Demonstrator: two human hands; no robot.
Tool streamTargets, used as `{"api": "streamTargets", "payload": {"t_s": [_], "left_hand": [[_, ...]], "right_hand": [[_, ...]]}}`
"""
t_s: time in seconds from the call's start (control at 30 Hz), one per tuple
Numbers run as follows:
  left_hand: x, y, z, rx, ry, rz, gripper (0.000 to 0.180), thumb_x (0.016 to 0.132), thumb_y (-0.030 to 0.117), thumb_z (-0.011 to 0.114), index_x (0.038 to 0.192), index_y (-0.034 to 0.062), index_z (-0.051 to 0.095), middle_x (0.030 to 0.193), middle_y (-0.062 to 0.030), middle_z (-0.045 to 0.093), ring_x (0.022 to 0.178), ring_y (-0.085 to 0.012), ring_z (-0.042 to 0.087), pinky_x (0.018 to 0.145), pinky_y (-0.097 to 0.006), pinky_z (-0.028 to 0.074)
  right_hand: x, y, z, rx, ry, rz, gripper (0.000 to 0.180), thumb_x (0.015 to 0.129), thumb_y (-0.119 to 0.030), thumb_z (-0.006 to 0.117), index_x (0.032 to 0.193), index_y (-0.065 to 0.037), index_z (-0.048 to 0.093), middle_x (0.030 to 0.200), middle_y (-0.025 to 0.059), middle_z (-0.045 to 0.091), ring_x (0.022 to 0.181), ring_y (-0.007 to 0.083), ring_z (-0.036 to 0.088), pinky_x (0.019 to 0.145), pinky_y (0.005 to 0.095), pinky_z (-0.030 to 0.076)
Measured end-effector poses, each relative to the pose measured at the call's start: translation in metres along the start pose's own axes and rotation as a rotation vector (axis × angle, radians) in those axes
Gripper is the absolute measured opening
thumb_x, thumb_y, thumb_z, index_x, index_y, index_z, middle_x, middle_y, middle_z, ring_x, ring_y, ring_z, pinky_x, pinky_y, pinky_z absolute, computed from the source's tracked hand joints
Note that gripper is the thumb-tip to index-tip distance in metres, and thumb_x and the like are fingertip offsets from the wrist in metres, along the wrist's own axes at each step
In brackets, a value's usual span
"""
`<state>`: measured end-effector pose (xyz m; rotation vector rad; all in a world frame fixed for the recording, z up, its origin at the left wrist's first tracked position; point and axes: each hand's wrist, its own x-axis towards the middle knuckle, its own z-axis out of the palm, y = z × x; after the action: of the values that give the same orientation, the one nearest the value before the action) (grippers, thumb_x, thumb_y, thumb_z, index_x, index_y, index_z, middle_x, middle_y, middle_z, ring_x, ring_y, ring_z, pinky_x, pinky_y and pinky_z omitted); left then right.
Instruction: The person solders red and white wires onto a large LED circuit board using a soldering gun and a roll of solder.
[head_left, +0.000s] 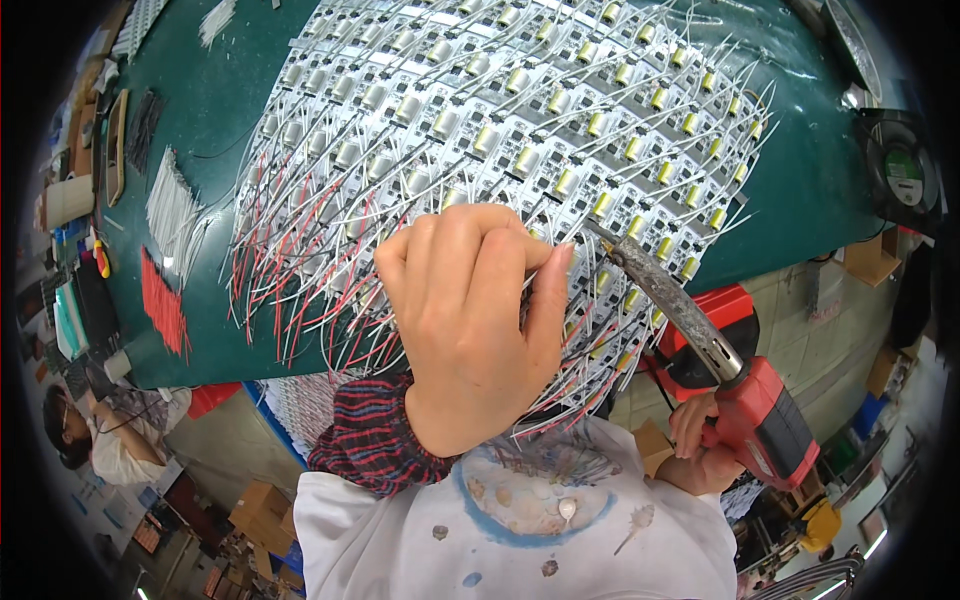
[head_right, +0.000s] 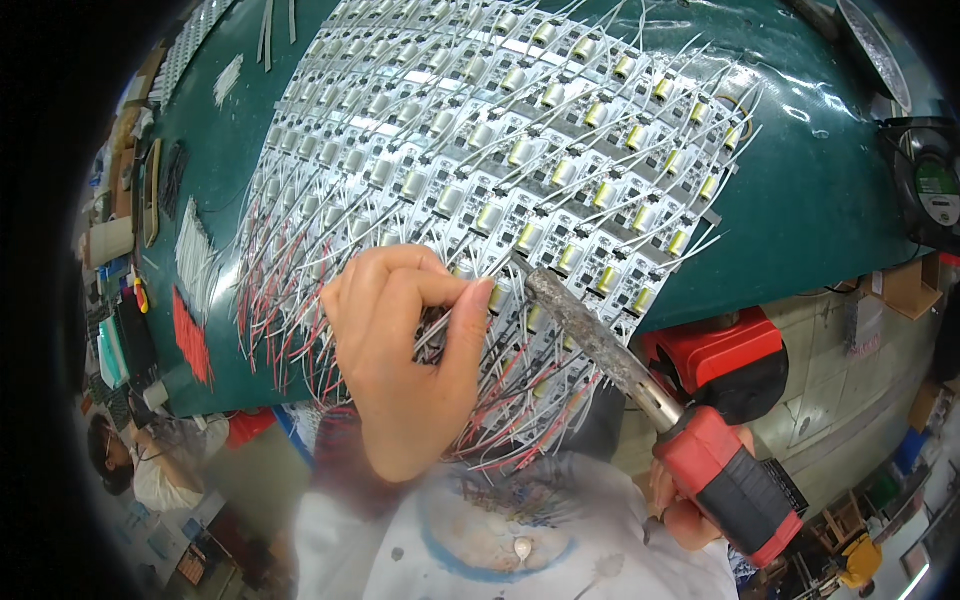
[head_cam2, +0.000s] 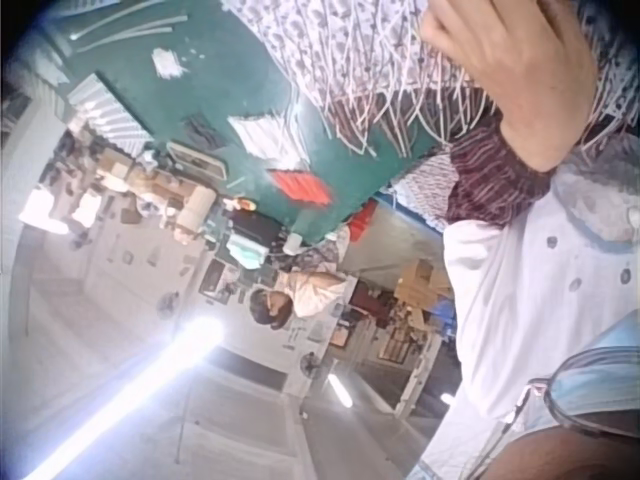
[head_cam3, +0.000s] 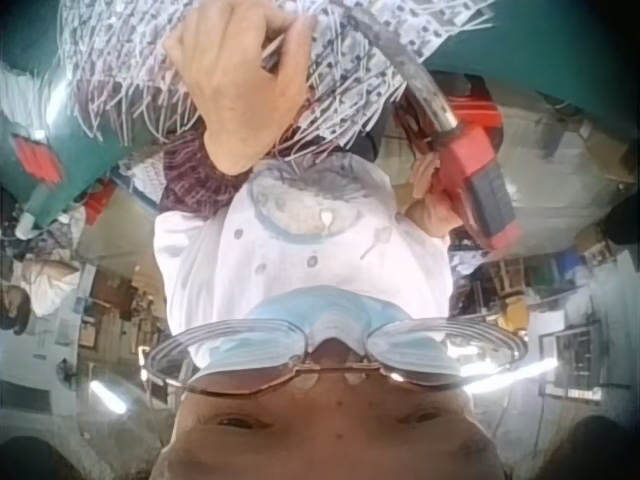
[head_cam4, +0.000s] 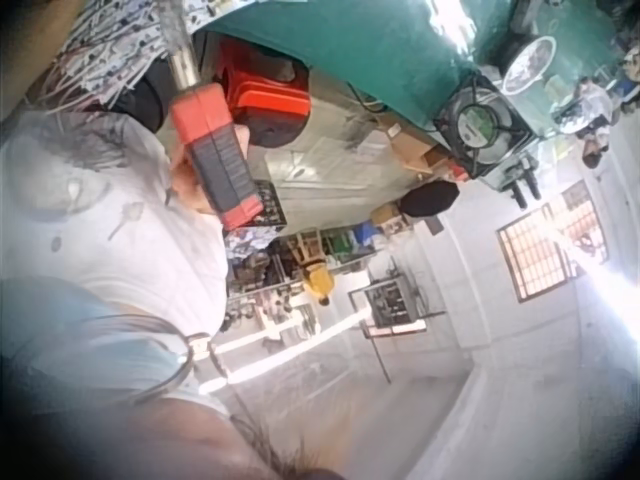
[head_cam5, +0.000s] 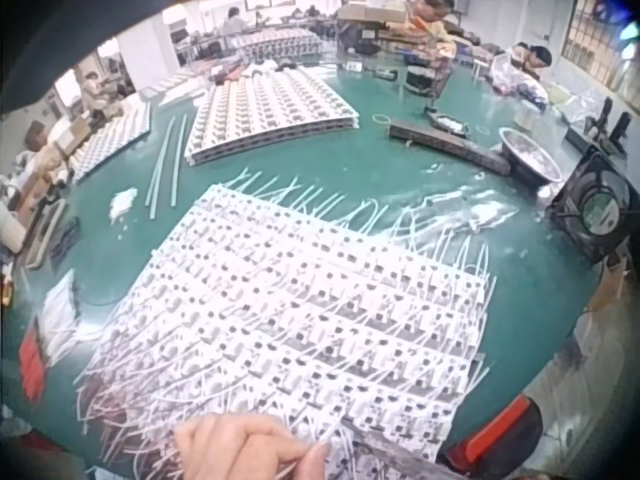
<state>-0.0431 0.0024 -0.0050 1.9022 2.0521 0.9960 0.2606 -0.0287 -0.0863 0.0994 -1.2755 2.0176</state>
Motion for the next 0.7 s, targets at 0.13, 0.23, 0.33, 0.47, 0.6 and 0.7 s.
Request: {"api": "streamTargets", "payload": {"t_s": [0.13, 0.23, 0.33, 0.47, 0.6, 0.7], "left_hand": [[0.000, 0.000, 0.000, -0.001, 0.008, 0.002, 0.014, 0.070, 0.004, 0.070, 0.076, 0.0073, 0.058, 0.080, -0.0059, 0.056, 0.076, -0.0205, 0.053, 0.075, -0.034, 0.032], [0.000, -0.001, 0.001, -0.004, 0.011, 0.008, 0.014, 0.071, 0.004, 0.070, 0.076, 0.0072, 0.058, 0.080, -0.0059, 0.056, 0.076, -0.0207, 0.053, 0.075, -0.034, 0.032], [0.001, 0.000, 0.001, -0.016, 0.011, 0.003, 0.014, 0.070, 0.004, 0.070, 0.075, 0.0072, 0.058, 0.080, -0.0061, 0.056, 0.077, -0.0210, 0.053, 0.075, -0.034, 0.032], [0.001, 0.001, 0.000, -0.003, 0.013, 0.005, 0.014, 0.070, 0.004, 0.070, 0.074, 0.0072, 0.058, 0.080, -0.0063, 0.056, 0.077, -0.0213, 0.053, 0.075, -0.034, 0.031], [0.000, 0.001, 0.000, -0.038, 0.059, -0.010, 0.014, 0.070, 0.001, 0.070, 0.075, 0.0069, 0.059, 0.080, -0.0063, 0.057, 0.077, -0.0210, 0.054, 0.076, -0.033, 0.034], [0.002, 0.006, -0.010, -0.103, 0.109, -0.009, 0.014, 0.069, -0.001, 0.069, 0.076, 0.0068, 0.059, 0.081, -0.0059, 0.058, 0.077, -0.0208, 0.055, 0.077, -0.033, 0.036]], "right_hand": [[-0.015, -0.001, 0.008, -0.273, 0.052, -0.155, 0.031, 0.062, -0.004, 0.070, 0.086, 0.006, 0.052, 0.076, 0.0129, 0.059, 0.061, 0.0203, 0.059, 0.056, 0.0288, 0.050], [0.025, -0.014, 0.053, -0.328, 0.413, 0.064, 0.053, 0.071, -0.032, 0.062, 0.104, 0.005, 0.044, 0.061, 0.0058, 0.053, 0.049, 0.0151, 0.051, 0.048, 0.0265, 0.042], [0.045, -0.010, 0.077, -0.416, 0.807, 0.148, 0.080, 0.079, -0.060, 0.056, 0.123, 0.004, 0.036, 0.048, -0.0001, 0.047, 0.040, 0.0108, 0.044, 0.043, 0.0242, 0.036], [0.057, -0.004, 0.077, -0.509, 0.869, 0.025, 0.080, 0.080, -0.060, 0.056, 0.123, 0.005, 0.036, 0.047, -0.0007, 0.047, 0.039, 0.0110, 0.045, 0.043, 0.0243, 0.036], [0.047, -0.014, 0.037, -0.313, 0.221, 0.032, 0.081, 0.080, -0.060, 0.055, 0.123, 0.006, 0.035, 0.048, -0.0002, 0.048, 0.038, 0.0110, 0.045, 0.042, 0.0243, 0.035], [0.044, -0.016, 0.054, -0.479, 0.556, 0.081, 0.079, 0.080, -0.060, 0.055, 0.119, 0.005, 0.039, 0.048, -0.0005, 0.047, 0.038, 0.0110, 0.045, 0.041, 0.0242, 0.035]]}}
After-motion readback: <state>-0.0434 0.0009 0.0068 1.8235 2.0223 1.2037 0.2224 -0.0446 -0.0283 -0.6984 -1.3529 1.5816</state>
